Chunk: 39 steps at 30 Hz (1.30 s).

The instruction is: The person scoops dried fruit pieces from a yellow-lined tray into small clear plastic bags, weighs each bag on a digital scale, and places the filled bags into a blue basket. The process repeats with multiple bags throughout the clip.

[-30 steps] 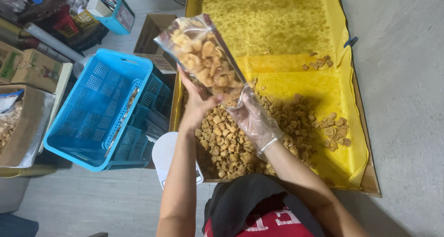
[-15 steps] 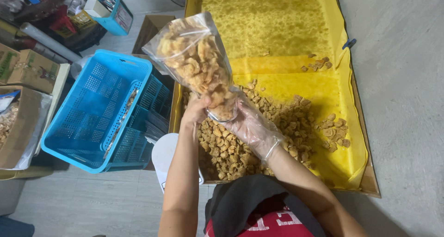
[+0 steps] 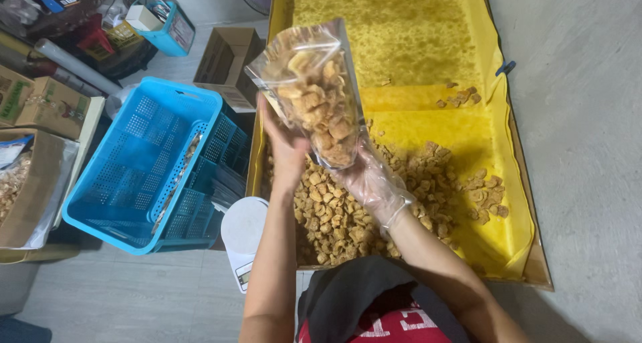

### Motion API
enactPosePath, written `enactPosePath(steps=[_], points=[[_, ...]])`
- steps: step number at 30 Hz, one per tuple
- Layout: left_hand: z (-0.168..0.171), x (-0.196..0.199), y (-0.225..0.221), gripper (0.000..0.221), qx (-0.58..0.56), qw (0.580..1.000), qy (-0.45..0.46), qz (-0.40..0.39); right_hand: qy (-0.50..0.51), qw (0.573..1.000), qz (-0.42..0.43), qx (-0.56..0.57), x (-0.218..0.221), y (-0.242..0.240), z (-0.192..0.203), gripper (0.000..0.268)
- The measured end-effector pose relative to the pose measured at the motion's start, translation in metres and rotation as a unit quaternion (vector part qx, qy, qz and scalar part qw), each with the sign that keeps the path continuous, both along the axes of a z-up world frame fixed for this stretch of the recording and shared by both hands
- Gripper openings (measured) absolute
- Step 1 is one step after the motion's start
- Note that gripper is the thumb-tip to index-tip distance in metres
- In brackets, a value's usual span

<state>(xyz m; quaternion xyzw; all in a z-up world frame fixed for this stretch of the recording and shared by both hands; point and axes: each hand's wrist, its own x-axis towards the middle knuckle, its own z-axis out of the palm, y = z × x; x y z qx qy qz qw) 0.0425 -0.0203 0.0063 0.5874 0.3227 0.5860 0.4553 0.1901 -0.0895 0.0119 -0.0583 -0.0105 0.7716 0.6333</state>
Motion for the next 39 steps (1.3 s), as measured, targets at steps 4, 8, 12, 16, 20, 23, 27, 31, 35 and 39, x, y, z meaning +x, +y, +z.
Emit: enactPosePath(steps=[4, 8, 12, 16, 20, 23, 27, 31, 35, 39], points=[[0.004, 0.003, 0.006, 0.1, 0.034, 0.99, 0.136, 0.011, 0.05, 0.998, 0.029, -0.039, 0.004, -0.007, 0.009, 0.057], [0.063, -0.022, 0.005, 0.115, 0.081, 0.996, 0.024, 0.04, -0.02, 0.999, 0.03, -0.021, 0.017, -0.008, 0.007, 0.06], [0.135, -0.049, 0.015, 0.076, 0.129, 0.969, 0.21, -0.007, -0.07, 0.997, 0.014, 0.012, 0.03, -0.008, -0.012, 0.062], [0.151, -0.024, 0.023, 0.023, -0.012, 0.915, 0.4, -0.06, -0.03, 0.993, 0.058, 0.098, 0.029, -0.013, -0.018, 0.061], [0.137, -0.005, 0.014, 0.013, -0.033, 0.941, 0.334, -0.033, -0.079, 0.996, 0.024, 0.011, 0.02, -0.024, -0.003, 0.048], [0.133, -0.013, 0.006, 0.011, 0.096, 0.956, 0.277, -0.024, -0.061, 0.996, 0.043, 0.043, 0.023, -0.022, 0.001, 0.066], [0.128, -0.015, 0.008, 0.01, 0.241, 0.87, 0.431, 0.006, -0.132, 0.978, 0.061, 0.153, 0.038, -0.011, -0.036, 0.06], [0.097, -0.018, 0.015, 0.014, 0.088, 0.894, 0.432, -0.083, -0.326, 0.926, 0.15, -0.121, 0.052, -0.017, -0.095, 0.063], [0.052, -0.04, 0.005, 0.012, -0.095, 0.889, 0.425, -0.145, -0.748, 0.63, 0.172, -0.114, 0.075, -0.029, -0.095, 0.042], [0.008, -0.06, -0.018, 0.026, 0.068, 0.755, 0.65, -0.049, -0.704, 0.642, 0.216, -0.214, 0.088, -0.032, -0.056, 0.042]])
